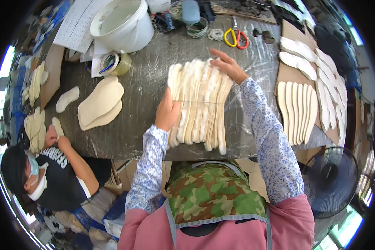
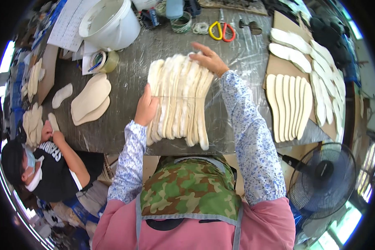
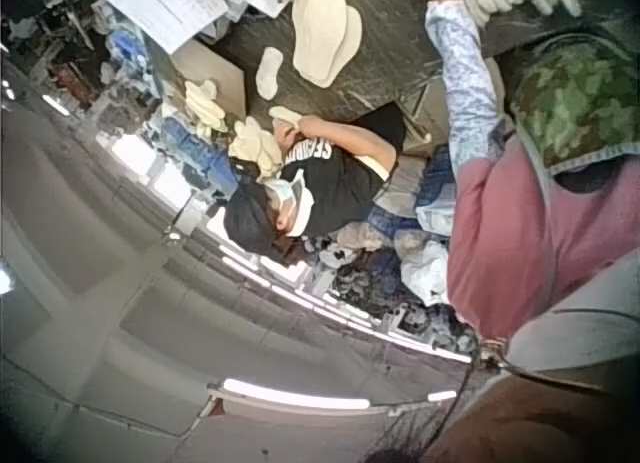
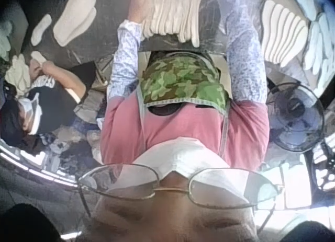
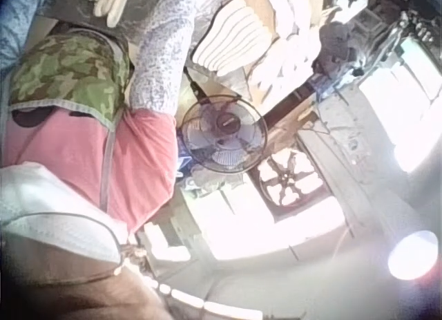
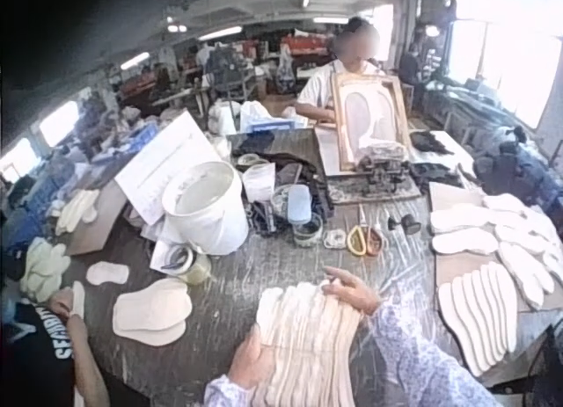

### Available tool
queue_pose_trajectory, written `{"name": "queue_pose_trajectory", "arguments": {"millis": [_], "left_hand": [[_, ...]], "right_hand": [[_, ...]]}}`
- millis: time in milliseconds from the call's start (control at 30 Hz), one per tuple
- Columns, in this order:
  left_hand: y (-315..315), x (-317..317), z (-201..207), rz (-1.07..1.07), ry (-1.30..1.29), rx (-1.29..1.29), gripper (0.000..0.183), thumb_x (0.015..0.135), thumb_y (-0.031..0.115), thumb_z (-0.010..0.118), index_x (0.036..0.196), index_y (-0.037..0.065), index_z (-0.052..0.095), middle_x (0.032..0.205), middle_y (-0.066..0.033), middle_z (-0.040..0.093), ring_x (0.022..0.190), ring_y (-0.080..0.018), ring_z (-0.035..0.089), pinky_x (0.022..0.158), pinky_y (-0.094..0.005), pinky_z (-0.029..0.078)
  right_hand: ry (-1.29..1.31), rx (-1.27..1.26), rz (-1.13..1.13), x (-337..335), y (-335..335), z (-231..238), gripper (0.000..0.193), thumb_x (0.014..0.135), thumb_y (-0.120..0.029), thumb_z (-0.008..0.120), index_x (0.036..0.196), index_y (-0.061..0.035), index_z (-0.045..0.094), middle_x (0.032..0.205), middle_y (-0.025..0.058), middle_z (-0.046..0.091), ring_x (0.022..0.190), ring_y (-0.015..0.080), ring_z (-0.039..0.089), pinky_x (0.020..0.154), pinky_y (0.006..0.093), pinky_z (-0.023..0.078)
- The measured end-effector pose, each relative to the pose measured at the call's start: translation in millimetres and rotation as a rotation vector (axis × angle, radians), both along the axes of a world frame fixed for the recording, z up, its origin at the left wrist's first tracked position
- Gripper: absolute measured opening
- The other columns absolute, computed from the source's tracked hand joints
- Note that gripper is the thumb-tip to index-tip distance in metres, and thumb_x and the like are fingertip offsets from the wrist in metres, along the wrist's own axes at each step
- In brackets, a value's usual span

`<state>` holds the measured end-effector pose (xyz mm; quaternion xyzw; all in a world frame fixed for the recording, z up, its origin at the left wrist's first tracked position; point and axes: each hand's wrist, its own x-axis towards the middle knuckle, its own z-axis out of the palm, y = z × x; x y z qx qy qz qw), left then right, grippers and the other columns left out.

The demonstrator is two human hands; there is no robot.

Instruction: Sorting and bundling foam shoe insoles at a manufacturing station.

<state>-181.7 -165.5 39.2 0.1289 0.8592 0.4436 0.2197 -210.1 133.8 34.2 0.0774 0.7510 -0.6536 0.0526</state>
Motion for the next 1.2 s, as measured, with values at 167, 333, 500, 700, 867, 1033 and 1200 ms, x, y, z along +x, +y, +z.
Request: {"name": "queue_pose_trajectory", "arguments": {"millis": [167, 333, 500, 700, 867, 1033, 1200], "left_hand": [[24, -7, 7, -0.005, 0.227, -0.049, 0.06, 0.087, 0.016, 0.045, 0.139, -0.01, 0.031, 0.135, -0.0313, 0.046, 0.122, -0.0445, 0.047, 0.104, -0.045, 0.038], [40, 7, 17, -0.048, 0.302, -0.151, 0.06, 0.087, 0.017, 0.045, 0.139, -0.009, 0.032, 0.135, -0.0311, 0.046, 0.123, -0.0432, 0.048, 0.103, -0.0458, 0.039], [21, 7, 22, -0.051, 0.119, -0.146, 0.068, 0.087, 0.022, 0.051, 0.145, -0.005, 0.025, 0.129, -0.0301, 0.051, 0.118, -0.0428, 0.051, 0.099, -0.0468, 0.041], [0, 26, 14, -0.102, 0.284, -0.188, 0.078, 0.085, 0.028, 0.06, 0.145, -0.004, 0.022, 0.134, -0.0279, 0.047, 0.123, -0.0409, 0.049, 0.1, -0.0433, 0.041], [-8, 4, 6, -0.133, -0.058, -0.096, 0.075, 0.086, 0.035, 0.063, 0.139, -0.007, 0.03, 0.128, -0.029, 0.053, 0.121, -0.04, 0.052, 0.099, -0.0402, 0.041], [5, 28, 1, -0.043, -0.1, -0.078, 0.073, 0.089, 0.035, 0.061, 0.138, -0.009, 0.03, 0.129, -0.03, 0.053, 0.121, -0.0383, 0.053, 0.101, -0.0388, 0.04], [12, 80, 2, 0.079, -0.094, 0.257, 0.065, 0.095, 0.028, 0.055, 0.143, -0.004, 0.025, 0.136, -0.0206, 0.049, 0.126, -0.0293, 0.048, 0.104, -0.0347, 0.036]], "right_hand": [[-0.19, -0.02, 0.069, 21, -20, -6, 0.049, 0.088, -0.027, 0.065, 0.133, -0.0087, 0.056, 0.103, 0.0055, 0.062, 0.092, 0.0116, 0.059, 0.083, 0.0248, 0.047], [-0.167, -0.086, 0.019, 48, -6, -13, 0.054, 0.085, -0.032, 0.069, 0.132, -0.0085, 0.057, 0.097, 0.0096, 0.063, 0.09, 0.0149, 0.06, 0.08, 0.0266, 0.048], [0.048, -0.007, -0.285, 68, 16, -13, 0.049, 0.085, -0.027, 0.068, 0.126, -0.0028, 0.058, 0.108, 0.0117, 0.062, 0.1, 0.0182, 0.058, 0.089, 0.0307, 0.046], [-0.128, -0.17, -0.36, 180, -8, 14, 0.042, 0.085, -0.012, 0.067, 0.122, 0.0022, 0.053, 0.109, 0.0111, 0.06, 0.092, 0.0142, 0.059, 0.081, 0.0267, 0.05], [-0.13, -0.181, -0.042, 193, -77, 9, 0.088, 0.077, -0.026, 0.079, 0.142, 0.0062, 0.031, 0.119, 0.0216, 0.055, 0.095, 0.0242, 0.065, 0.074, 0.0311, 0.054], [-0.055, -0.233, -0.25, 176, -70, -34, 0.077, 0.079, -0.029, 0.075, 0.14, 0.004, 0.041, 0.116, 0.015, 0.054, 0.088, 0.0166, 0.057, 0.078, 0.0296, 0.049], [0.013, -0.233, -0.211, 164, -55, -34, 0.066, 0.085, -0.034, 0.067, 0.14, -0.0036, 0.047, 0.119, 0.0138, 0.052, 0.094, 0.018, 0.053, 0.088, 0.0312, 0.045]]}}
